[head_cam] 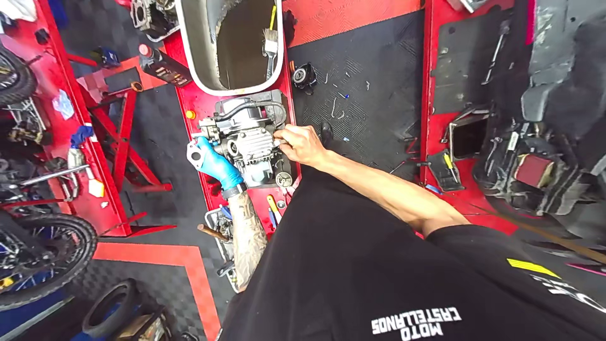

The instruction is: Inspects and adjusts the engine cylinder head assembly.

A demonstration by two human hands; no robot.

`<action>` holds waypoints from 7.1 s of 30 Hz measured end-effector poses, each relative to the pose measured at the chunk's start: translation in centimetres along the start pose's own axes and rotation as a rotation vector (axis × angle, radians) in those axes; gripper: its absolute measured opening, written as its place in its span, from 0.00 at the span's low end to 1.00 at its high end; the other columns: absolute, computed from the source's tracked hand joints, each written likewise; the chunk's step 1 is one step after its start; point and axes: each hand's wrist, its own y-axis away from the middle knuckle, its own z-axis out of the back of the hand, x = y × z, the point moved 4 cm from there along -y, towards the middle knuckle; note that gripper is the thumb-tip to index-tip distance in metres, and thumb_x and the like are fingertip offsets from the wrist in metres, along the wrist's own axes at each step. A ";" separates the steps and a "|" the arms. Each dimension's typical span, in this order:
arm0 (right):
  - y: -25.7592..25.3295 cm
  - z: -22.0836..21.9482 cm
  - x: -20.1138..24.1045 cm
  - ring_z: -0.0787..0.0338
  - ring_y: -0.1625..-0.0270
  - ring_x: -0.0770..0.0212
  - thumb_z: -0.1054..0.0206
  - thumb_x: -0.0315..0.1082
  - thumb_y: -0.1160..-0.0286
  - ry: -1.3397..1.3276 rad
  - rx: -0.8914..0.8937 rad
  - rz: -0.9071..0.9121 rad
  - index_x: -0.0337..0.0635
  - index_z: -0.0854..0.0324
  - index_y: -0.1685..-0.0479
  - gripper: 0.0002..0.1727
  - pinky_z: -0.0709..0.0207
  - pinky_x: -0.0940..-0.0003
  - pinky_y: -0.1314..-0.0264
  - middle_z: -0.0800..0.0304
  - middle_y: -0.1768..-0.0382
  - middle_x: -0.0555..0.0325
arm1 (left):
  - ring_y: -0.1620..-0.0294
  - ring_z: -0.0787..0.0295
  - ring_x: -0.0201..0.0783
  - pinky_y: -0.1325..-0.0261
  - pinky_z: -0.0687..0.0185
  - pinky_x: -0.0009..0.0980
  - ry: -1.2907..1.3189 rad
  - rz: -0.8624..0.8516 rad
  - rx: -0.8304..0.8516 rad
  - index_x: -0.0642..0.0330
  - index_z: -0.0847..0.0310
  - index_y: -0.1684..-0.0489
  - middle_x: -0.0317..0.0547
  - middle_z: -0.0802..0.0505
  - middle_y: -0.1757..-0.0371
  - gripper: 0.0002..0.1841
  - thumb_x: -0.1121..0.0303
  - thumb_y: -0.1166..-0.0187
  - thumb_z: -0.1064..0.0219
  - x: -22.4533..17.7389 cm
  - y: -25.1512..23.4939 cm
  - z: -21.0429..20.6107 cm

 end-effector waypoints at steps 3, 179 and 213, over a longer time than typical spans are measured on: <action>0.5 -0.5 -0.9 0.13 0.72 0.59 0.34 0.33 0.25 -0.067 -0.094 0.051 0.39 0.08 0.56 0.10 0.19 0.61 0.70 0.12 0.71 0.53 | 0.55 0.09 0.41 0.46 0.09 0.38 0.006 0.007 0.007 0.72 0.26 0.33 0.54 0.10 0.53 0.20 0.70 0.18 0.31 0.0 -0.1 0.0; 0.7 -2.1 -7.6 0.33 0.79 0.70 0.48 0.44 0.07 -1.140 0.900 -0.677 0.49 0.27 0.85 0.27 0.37 0.69 0.73 0.34 0.85 0.70 | 0.52 0.04 0.27 0.40 0.08 0.33 -0.944 0.331 0.133 0.52 0.07 0.43 0.36 0.02 0.53 0.13 0.58 0.15 0.31 -5.9 19.5 -7.5; 3.2 -3.8 -5.5 0.18 0.72 0.71 0.58 0.44 0.09 -1.376 0.611 -1.228 0.49 0.24 0.75 0.24 0.21 0.71 0.65 0.19 0.78 0.65 | 0.60 0.03 0.35 0.56 0.09 0.39 -1.246 -0.072 -0.200 0.53 0.02 0.55 0.41 0.01 0.61 0.12 0.61 0.16 0.33 -4.1 21.6 -10.0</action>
